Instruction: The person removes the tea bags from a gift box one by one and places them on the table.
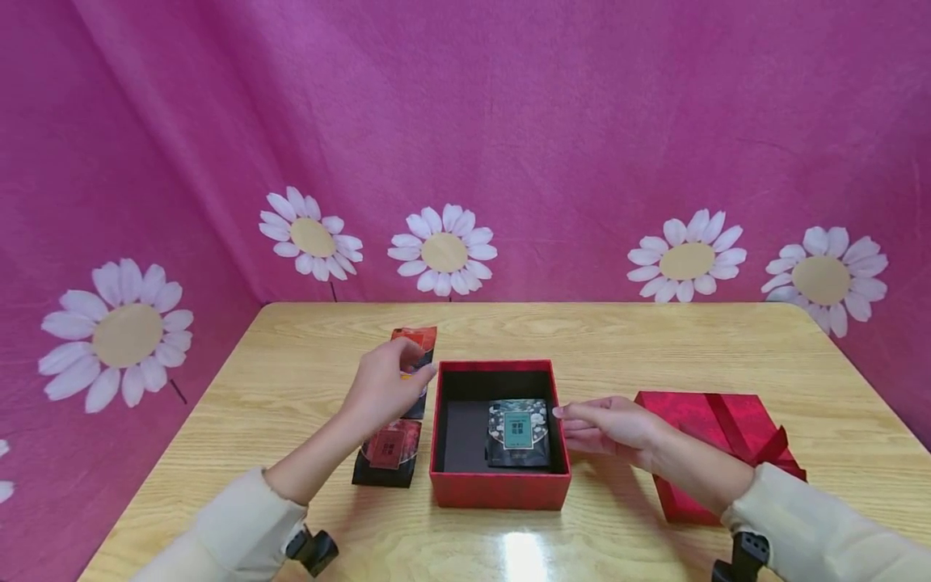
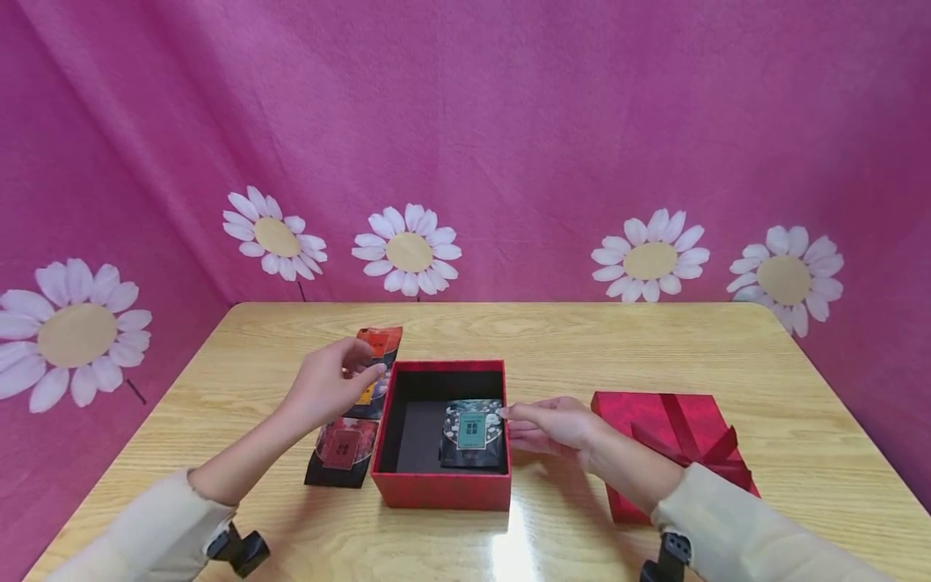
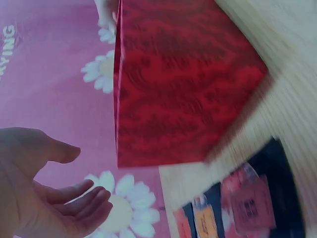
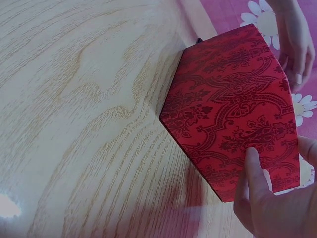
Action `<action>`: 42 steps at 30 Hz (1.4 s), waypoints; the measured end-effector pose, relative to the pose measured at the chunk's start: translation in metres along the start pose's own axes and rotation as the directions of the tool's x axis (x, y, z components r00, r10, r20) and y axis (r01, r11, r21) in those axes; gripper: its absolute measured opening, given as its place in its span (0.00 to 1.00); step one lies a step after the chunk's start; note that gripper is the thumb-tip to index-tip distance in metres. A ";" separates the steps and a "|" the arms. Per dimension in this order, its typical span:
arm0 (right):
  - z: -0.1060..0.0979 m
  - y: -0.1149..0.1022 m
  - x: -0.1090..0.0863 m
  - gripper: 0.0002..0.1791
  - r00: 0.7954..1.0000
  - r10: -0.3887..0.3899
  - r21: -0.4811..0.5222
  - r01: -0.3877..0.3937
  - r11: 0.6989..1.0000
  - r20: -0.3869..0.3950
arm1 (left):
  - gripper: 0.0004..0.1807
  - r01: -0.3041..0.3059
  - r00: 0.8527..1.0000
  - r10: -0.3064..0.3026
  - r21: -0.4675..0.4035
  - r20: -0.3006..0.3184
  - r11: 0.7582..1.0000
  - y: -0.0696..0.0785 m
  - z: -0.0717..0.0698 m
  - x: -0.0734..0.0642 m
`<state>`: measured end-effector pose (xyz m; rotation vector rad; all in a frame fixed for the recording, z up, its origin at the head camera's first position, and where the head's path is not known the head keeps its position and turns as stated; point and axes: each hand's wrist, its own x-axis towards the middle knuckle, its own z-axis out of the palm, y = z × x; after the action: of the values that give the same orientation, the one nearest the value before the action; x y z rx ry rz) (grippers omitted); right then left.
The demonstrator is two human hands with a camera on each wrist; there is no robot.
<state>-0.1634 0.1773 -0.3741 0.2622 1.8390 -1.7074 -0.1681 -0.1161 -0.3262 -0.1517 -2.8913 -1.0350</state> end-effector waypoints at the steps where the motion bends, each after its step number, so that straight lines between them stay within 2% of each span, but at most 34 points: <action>1: 0.000 0.000 0.000 0.37 1.000 -0.004 0.001 0.004 1.000 0.004 | 0.17 -0.010 1.000 0.010 -0.019 0.002 1.000 0.004 0.003 0.001; 4: 0.000 0.000 0.000 0.37 1.000 -0.006 -0.013 0.006 1.000 0.005 | 0.15 -0.011 0.999 0.014 -0.078 0.037 0.997 0.015 0.010 0.003; 7: 0.000 0.000 0.000 0.38 1.000 -0.004 -0.028 0.004 1.000 0.000 | 0.13 0.029 0.993 -0.015 -0.116 0.118 0.993 0.025 0.017 0.005; 9: 0.000 0.000 -0.001 0.38 1.000 0.000 -0.031 0.000 1.000 -0.004 | 0.12 0.082 0.981 -0.057 -0.132 0.187 0.988 0.031 0.022 0.007; 11: 0.000 0.000 -0.001 0.38 1.000 0.000 -0.027 -0.001 1.000 -0.003 | 0.12 0.144 0.962 -0.106 -0.140 0.250 0.980 0.034 0.027 0.010; 14: 0.000 -0.001 0.000 0.38 1.000 0.001 -0.015 -0.001 1.000 0.002 | 0.14 0.249 0.926 -0.185 -0.166 0.328 0.954 0.038 0.035 0.015; 17: 0.000 -0.001 0.000 0.38 1.000 0.003 -0.007 -0.003 1.000 0.005 | 0.17 0.343 0.886 -0.241 -0.210 0.397 0.915 0.040 0.042 0.021; 20: 0.001 0.000 -0.001 0.39 1.000 0.006 -0.005 -0.006 1.000 0.005 | 0.19 0.436 0.839 -0.288 -0.253 0.462 0.864 0.041 0.048 0.025; 25: 0.001 0.000 -0.001 0.38 1.000 -0.001 -0.009 0.001 1.000 0.006 | 0.22 0.593 0.748 -0.391 -0.275 0.537 0.757 0.042 0.058 0.030; 27: 0.001 -0.001 -0.001 0.38 1.000 -0.005 -0.008 0.005 1.000 0.009 | 0.21 0.637 0.717 -0.422 -0.276 0.555 0.720 0.042 0.063 0.031; 28: 0.001 -0.001 -0.001 0.38 1.000 -0.006 -0.007 0.006 1.000 0.010 | 0.20 0.650 0.707 -0.431 -0.277 0.560 0.707 0.042 0.065 0.031; 32: 0.001 -0.001 -0.001 0.38 1.000 -0.004 -0.007 0.005 1.000 0.009 | 0.18 0.679 0.686 -0.441 -0.291 0.579 0.674 0.041 0.075 0.030; 36: 0.001 0.000 0.000 0.38 1.000 -0.001 -0.009 0.001 1.000 0.008 | 0.19 0.691 0.677 -0.446 -0.298 0.586 0.658 0.040 0.078 0.029; 42: 0.000 0.000 0.000 0.38 1.000 -0.007 -0.009 0.007 1.000 0.020 | 0.20 0.702 0.666 -0.456 -0.290 0.590 0.650 0.040 0.078 0.029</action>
<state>-0.1636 0.1772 -0.3745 0.2349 1.8350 -1.7007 -0.1942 -0.0338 -0.3584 0.7131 -3.0491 -2.1409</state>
